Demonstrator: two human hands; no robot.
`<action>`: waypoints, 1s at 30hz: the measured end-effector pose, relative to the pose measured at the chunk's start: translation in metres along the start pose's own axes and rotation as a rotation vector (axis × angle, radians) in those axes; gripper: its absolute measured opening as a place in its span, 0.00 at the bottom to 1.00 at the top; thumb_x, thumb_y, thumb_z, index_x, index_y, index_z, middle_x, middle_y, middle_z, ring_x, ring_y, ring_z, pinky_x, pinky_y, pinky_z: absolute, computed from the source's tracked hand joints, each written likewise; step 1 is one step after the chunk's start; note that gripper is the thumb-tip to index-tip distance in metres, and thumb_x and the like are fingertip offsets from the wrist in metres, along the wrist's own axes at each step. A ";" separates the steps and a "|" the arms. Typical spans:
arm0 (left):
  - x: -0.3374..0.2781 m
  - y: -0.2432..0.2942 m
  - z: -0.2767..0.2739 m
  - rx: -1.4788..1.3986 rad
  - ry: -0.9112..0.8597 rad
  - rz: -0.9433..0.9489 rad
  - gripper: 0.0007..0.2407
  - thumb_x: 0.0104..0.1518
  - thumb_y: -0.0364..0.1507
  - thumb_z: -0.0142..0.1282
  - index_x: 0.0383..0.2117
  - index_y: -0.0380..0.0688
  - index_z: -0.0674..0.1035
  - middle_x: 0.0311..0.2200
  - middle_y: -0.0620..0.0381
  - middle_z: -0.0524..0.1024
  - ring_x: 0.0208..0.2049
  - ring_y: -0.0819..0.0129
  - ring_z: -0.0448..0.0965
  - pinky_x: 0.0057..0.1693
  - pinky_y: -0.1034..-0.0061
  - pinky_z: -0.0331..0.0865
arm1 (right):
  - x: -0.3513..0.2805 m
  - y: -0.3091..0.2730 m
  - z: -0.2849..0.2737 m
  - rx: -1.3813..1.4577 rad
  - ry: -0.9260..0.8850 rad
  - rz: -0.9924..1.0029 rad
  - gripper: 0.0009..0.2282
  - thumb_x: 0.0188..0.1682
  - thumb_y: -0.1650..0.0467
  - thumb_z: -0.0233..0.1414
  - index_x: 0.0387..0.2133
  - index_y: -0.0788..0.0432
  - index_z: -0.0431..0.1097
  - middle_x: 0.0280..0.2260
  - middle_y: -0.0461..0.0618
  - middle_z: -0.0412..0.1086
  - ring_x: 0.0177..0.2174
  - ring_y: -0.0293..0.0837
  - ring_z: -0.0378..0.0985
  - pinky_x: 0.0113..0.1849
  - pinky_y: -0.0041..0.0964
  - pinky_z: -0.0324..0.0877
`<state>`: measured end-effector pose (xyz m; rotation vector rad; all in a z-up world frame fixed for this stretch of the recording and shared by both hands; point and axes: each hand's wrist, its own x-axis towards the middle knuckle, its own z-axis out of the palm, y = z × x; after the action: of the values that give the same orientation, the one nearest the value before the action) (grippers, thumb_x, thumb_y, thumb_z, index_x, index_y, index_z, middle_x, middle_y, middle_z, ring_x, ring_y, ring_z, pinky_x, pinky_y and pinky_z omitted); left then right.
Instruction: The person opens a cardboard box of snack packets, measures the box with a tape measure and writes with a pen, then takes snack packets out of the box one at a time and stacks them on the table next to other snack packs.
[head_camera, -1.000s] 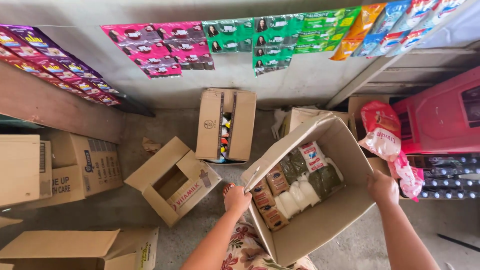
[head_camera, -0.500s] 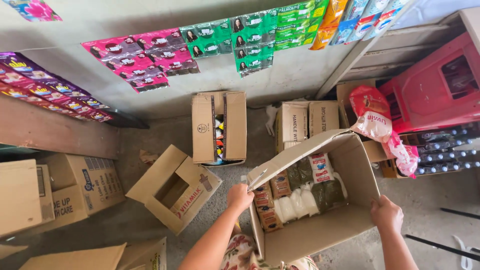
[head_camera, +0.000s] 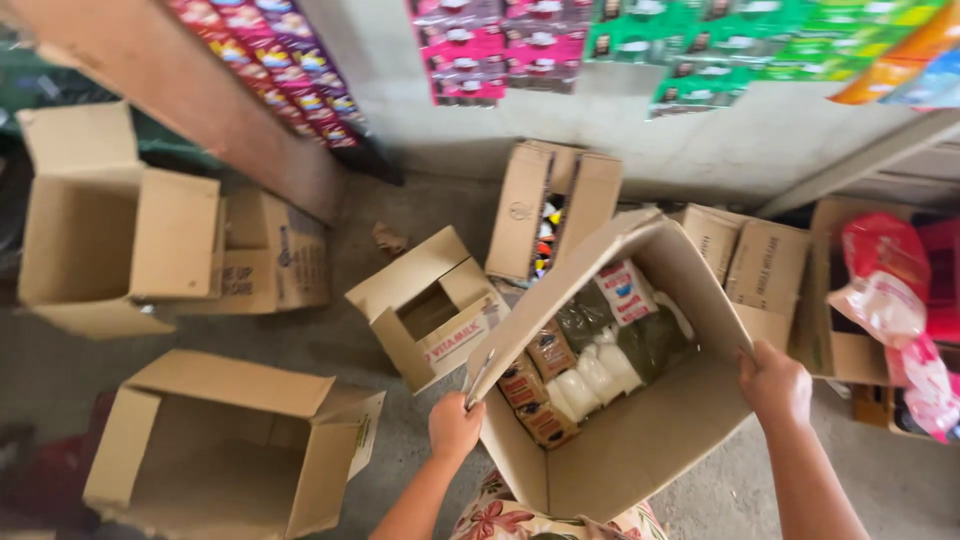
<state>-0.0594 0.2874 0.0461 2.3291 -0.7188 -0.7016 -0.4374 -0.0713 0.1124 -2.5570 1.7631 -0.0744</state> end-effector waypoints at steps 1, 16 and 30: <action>-0.008 -0.015 -0.004 -0.002 0.016 -0.021 0.12 0.47 0.35 0.63 0.20 0.37 0.80 0.26 0.41 0.78 0.31 0.42 0.79 0.40 0.52 0.72 | 0.019 -0.028 0.001 0.005 -0.007 -0.026 0.13 0.53 0.59 0.55 0.29 0.57 0.69 0.25 0.61 0.73 0.33 0.66 0.77 0.38 0.59 0.71; -0.079 -0.161 0.011 -0.440 0.605 -0.737 0.13 0.47 0.35 0.66 0.21 0.33 0.81 0.17 0.49 0.79 0.21 0.66 0.75 0.33 0.63 0.71 | 0.159 -0.457 0.055 0.103 -0.252 -0.933 0.04 0.49 0.69 0.53 0.30 0.57 0.72 0.29 0.59 0.75 0.31 0.61 0.80 0.32 0.55 0.74; 0.066 -0.312 0.047 -0.036 0.507 -0.885 0.17 0.47 0.43 0.60 0.32 0.43 0.86 0.29 0.37 0.82 0.35 0.37 0.81 0.44 0.51 0.73 | 0.190 -0.536 0.238 0.091 -0.398 -0.835 0.16 0.39 0.78 0.55 0.43 0.54 0.73 0.37 0.60 0.76 0.40 0.60 0.79 0.39 0.53 0.74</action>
<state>0.0578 0.4390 -0.2137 2.5833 0.5835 -0.4093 0.1439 -0.0577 -0.0918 -2.7799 0.4927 0.3003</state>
